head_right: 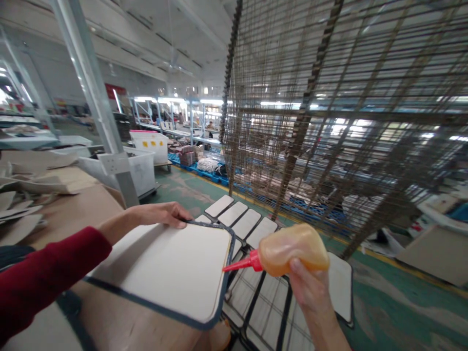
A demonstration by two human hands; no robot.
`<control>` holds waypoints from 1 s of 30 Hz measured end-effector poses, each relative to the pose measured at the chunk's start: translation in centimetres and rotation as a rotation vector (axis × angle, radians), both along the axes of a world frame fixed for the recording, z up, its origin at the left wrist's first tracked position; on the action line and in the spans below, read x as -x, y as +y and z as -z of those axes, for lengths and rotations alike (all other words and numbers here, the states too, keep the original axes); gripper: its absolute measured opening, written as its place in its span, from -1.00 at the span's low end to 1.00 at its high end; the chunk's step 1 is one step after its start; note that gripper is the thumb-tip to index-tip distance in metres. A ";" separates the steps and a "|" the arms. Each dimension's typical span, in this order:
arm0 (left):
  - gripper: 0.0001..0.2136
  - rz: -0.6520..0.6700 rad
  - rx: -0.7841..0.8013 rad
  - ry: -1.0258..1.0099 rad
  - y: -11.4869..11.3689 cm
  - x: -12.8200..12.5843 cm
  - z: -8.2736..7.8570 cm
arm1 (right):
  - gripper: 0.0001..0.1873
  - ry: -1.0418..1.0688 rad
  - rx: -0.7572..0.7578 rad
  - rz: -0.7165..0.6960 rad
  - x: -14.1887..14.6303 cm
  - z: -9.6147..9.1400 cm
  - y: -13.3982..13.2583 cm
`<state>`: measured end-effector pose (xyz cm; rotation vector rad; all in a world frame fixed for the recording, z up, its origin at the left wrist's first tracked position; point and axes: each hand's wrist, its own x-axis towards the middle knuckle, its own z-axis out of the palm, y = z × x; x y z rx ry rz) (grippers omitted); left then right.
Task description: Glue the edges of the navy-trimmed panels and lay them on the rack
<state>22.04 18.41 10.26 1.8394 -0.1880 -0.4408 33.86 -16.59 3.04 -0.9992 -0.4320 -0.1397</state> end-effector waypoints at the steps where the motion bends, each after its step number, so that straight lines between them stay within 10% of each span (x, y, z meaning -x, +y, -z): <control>1: -0.67 0.000 -0.002 0.001 0.0 0.0 0.0 | -0.25 0.004 0.005 -0.019 0.0 0.0 -0.1; 14: -0.72 -0.209 0.093 0.075 -1.0 0.5 -0.5 | -0.19 0.003 0.037 -0.007 1.2 -0.7 -0.4; 30: -0.65 -0.122 0.101 0.035 0.6 0.7 0.9 | -0.22 0.044 0.127 -0.016 2.2 -0.1 -0.9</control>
